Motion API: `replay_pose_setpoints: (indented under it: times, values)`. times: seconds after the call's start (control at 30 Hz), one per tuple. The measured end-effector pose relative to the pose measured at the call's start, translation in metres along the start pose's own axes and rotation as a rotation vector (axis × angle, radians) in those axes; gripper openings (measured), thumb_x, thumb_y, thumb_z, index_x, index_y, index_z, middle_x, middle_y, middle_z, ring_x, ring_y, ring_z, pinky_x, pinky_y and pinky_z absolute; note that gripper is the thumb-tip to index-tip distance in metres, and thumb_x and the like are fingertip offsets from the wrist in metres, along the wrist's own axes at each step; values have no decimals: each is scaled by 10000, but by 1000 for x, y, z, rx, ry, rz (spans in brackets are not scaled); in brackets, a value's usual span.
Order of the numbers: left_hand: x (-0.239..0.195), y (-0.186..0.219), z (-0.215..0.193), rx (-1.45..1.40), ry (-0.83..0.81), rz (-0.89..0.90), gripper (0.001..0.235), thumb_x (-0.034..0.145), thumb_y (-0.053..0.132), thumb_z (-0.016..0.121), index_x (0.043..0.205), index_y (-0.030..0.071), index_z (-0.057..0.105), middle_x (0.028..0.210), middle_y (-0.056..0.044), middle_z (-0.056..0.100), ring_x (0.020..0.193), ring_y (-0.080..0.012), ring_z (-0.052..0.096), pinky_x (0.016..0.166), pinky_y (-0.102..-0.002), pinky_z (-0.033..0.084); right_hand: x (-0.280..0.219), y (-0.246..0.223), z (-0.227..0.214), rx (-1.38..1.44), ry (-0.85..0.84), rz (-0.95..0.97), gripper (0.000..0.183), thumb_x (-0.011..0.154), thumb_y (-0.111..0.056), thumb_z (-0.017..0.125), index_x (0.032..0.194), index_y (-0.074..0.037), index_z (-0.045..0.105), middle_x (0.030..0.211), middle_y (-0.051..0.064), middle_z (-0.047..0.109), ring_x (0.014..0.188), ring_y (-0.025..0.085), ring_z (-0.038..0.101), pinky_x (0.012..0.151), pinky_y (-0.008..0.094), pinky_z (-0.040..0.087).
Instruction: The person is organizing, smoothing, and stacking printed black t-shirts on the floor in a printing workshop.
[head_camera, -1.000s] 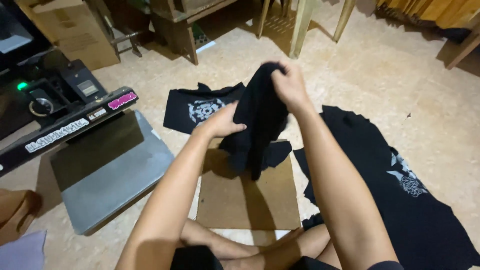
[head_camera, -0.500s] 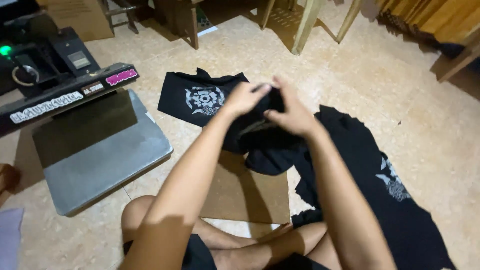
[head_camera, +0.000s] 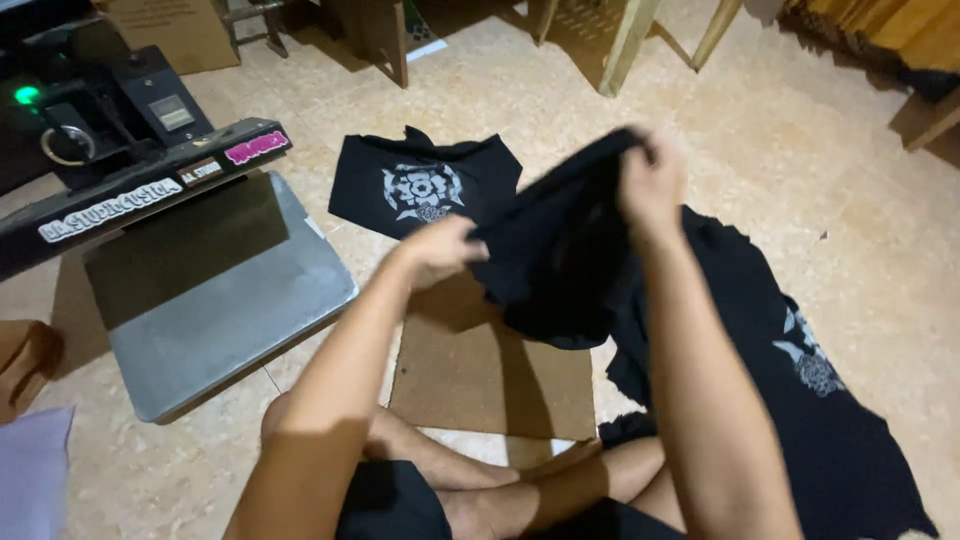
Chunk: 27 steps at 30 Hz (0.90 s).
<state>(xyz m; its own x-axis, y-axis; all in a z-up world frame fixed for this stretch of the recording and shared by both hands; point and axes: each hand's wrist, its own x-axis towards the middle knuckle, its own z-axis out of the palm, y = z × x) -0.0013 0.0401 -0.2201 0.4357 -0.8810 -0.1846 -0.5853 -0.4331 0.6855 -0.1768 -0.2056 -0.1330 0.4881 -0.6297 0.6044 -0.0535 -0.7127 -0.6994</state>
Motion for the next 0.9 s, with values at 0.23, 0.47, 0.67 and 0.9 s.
replay_pose_setpoints:
  times: [0.23,0.47,0.67,0.9]
  values:
    - [11,20,-59,-523,725,161,415,983,24,434,1365,-35,584,1362,-291,603,1344,-407,531,1143,-497,405,42,82,-61,-176,-95,101,141,1007,-114,661,1051,-180,778,802,70,667,798,207,656,693,379,511]
    - [66,66,-123,-246,1011,498,284,964,37,465,1196,64,628,1199,-135,707,1141,-295,663,994,-379,487,40,2,-117,-527,-111,-7,257,957,5,527,1108,-44,730,1005,197,744,934,402,678,770,496,503]
    - [21,114,-155,-202,1081,613,133,979,163,553,1040,76,634,980,-82,745,946,-260,727,767,-359,502,39,-12,-130,-366,132,10,206,1016,-32,475,1089,-91,658,993,95,713,913,243,659,785,384,513]
    - [-15,67,-149,-174,860,414,531,1056,565,639,712,179,517,735,112,398,727,-72,351,561,-382,251,18,-36,-159,-333,-167,28,238,1179,-285,679,1006,-126,638,876,-11,584,798,128,518,659,326,395]
